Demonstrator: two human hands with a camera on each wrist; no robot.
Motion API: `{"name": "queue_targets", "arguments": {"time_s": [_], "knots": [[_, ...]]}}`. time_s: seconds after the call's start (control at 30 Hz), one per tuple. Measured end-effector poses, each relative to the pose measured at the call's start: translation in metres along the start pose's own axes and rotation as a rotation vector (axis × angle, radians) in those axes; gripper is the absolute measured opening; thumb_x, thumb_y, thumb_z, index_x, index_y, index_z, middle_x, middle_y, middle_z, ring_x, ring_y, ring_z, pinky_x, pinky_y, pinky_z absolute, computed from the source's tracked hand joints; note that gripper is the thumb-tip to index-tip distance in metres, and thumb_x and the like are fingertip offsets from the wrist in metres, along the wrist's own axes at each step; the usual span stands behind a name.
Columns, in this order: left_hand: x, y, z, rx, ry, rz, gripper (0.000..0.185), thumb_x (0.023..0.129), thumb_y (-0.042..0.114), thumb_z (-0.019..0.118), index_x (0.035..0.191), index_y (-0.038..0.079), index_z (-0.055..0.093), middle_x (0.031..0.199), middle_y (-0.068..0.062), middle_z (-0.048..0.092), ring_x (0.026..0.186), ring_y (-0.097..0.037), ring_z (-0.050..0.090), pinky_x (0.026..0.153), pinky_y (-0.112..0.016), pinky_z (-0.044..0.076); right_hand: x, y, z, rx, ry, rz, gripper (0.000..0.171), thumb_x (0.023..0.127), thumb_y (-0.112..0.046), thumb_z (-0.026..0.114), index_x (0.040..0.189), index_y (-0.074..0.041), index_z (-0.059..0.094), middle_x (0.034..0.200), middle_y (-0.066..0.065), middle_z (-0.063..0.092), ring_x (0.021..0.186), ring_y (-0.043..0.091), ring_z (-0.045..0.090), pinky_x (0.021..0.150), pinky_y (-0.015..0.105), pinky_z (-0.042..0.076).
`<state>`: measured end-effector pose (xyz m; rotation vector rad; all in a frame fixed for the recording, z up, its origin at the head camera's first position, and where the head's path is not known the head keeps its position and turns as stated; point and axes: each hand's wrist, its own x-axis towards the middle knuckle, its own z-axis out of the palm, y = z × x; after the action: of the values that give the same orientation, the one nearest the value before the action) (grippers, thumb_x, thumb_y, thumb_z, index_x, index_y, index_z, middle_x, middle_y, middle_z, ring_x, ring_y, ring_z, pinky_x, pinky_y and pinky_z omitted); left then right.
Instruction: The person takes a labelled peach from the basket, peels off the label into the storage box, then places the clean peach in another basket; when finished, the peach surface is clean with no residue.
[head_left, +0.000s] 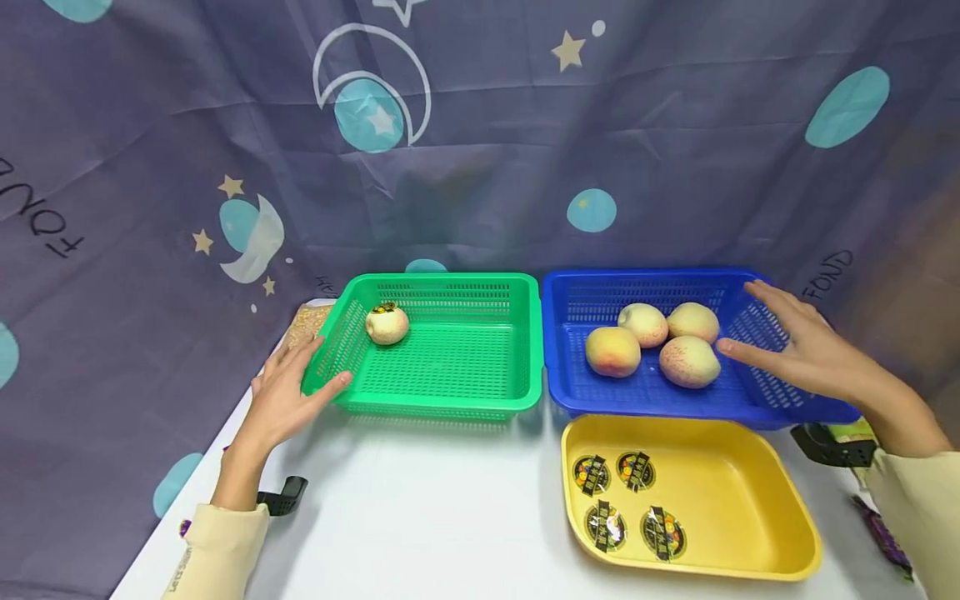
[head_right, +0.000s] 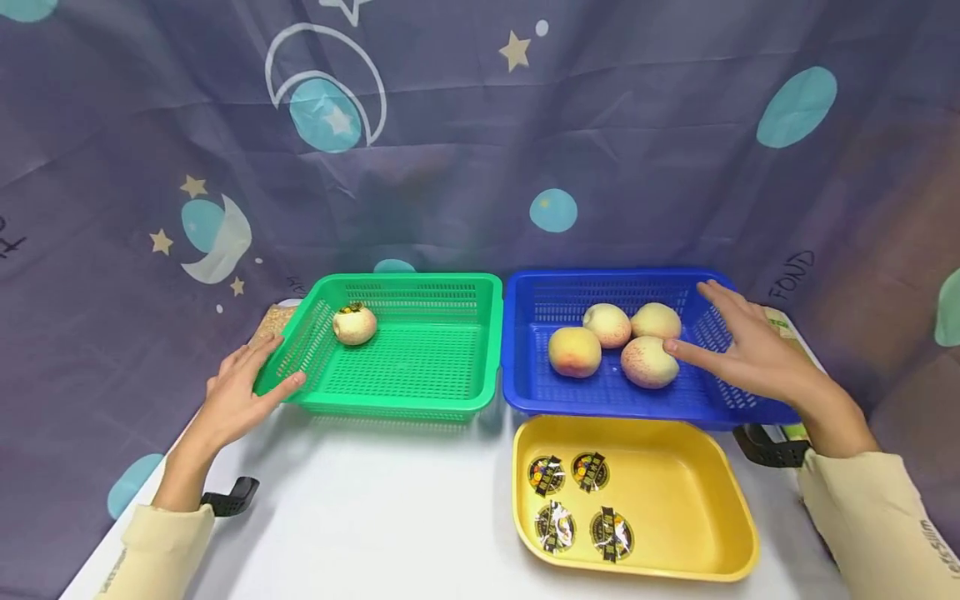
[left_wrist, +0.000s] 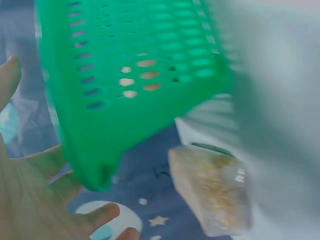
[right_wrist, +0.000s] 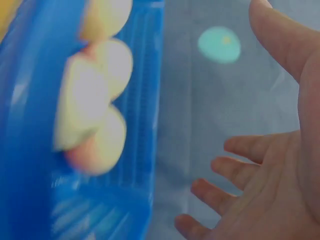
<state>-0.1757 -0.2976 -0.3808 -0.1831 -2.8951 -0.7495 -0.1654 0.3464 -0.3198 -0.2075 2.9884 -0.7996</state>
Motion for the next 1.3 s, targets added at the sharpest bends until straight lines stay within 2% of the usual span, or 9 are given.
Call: {"name": "queue_targets", "arguments": {"time_s": [0.17, 0.43, 0.63, 0.8, 0.87, 1.03, 1.3], "knots": [[-0.002, -0.009, 0.008, 0.019, -0.02, -0.03, 0.092, 0.094, 0.065, 0.058, 0.162, 0.012, 0.028, 0.169, -0.015, 0.026, 0.156, -0.047, 0.008, 0.104, -0.075, 0.017, 0.017, -0.033, 0.006, 0.041, -0.021, -0.038, 0.096, 0.096, -0.046, 0.066, 0.165, -0.012, 0.009, 0.168, 0.03, 0.007, 0.15, 0.059, 0.003, 0.109, 0.083, 0.01], [-0.001, -0.013, 0.013, 0.019, -0.013, -0.025, 0.094, 0.093, 0.064, 0.06, 0.162, 0.01, 0.026, 0.171, -0.008, 0.02, 0.157, -0.045, 0.004, 0.104, -0.073, 0.018, 0.036, -0.077, 0.018, 0.103, -0.05, -0.073, 0.085, 0.093, -0.047, 0.07, 0.162, -0.02, 0.028, 0.167, 0.023, 0.022, 0.15, 0.052, 0.018, 0.111, 0.078, 0.021], [-0.001, -0.013, 0.014, -0.006, -0.029, -0.04, 0.096, 0.092, 0.064, 0.061, 0.163, 0.013, 0.023, 0.172, -0.005, 0.015, 0.157, -0.046, 0.0, 0.104, -0.075, 0.017, 0.049, -0.099, 0.037, 0.198, -0.047, -0.186, 0.07, 0.095, -0.043, 0.07, 0.154, -0.017, 0.044, 0.16, 0.015, 0.042, 0.147, 0.04, 0.036, 0.116, 0.067, 0.028], [-0.001, -0.013, 0.014, -0.03, -0.036, -0.053, 0.097, 0.091, 0.063, 0.064, 0.163, 0.013, 0.022, 0.173, -0.003, 0.014, 0.157, -0.048, -0.001, 0.104, -0.076, 0.016, 0.064, -0.118, 0.06, 0.254, -0.088, -0.285, 0.054, 0.096, -0.039, 0.07, 0.143, -0.015, 0.059, 0.145, 0.009, 0.06, 0.135, 0.031, 0.054, 0.112, 0.056, 0.041], [-0.002, -0.013, 0.013, -0.036, -0.035, -0.055, 0.097, 0.091, 0.063, 0.064, 0.163, 0.013, 0.022, 0.172, -0.003, 0.014, 0.157, -0.048, 0.0, 0.104, -0.076, 0.017, 0.071, -0.127, 0.07, 0.266, -0.115, -0.318, 0.051, 0.097, -0.038, 0.07, 0.141, -0.014, 0.061, 0.142, 0.008, 0.062, 0.132, 0.029, 0.056, 0.109, 0.054, 0.045], [-0.002, -0.013, 0.014, -0.044, -0.03, -0.055, 0.097, 0.09, 0.061, 0.065, 0.163, 0.013, 0.022, 0.172, -0.007, 0.017, 0.156, -0.05, 0.002, 0.103, -0.076, 0.017, 0.082, -0.15, 0.092, 0.296, -0.181, -0.407, 0.053, 0.098, -0.034, 0.069, 0.144, -0.012, 0.058, 0.145, 0.01, 0.06, 0.133, 0.033, 0.056, 0.111, 0.055, 0.044], [-0.002, -0.013, 0.015, -0.04, -0.031, -0.059, 0.097, 0.091, 0.062, 0.064, 0.163, 0.014, 0.022, 0.171, -0.011, 0.018, 0.154, -0.052, 0.01, 0.102, -0.075, 0.02, 0.098, -0.183, 0.117, 0.332, -0.235, -0.475, 0.05, 0.097, -0.031, 0.07, 0.142, -0.011, 0.06, 0.143, 0.007, 0.062, 0.127, 0.028, 0.059, 0.107, 0.051, 0.048]]}}
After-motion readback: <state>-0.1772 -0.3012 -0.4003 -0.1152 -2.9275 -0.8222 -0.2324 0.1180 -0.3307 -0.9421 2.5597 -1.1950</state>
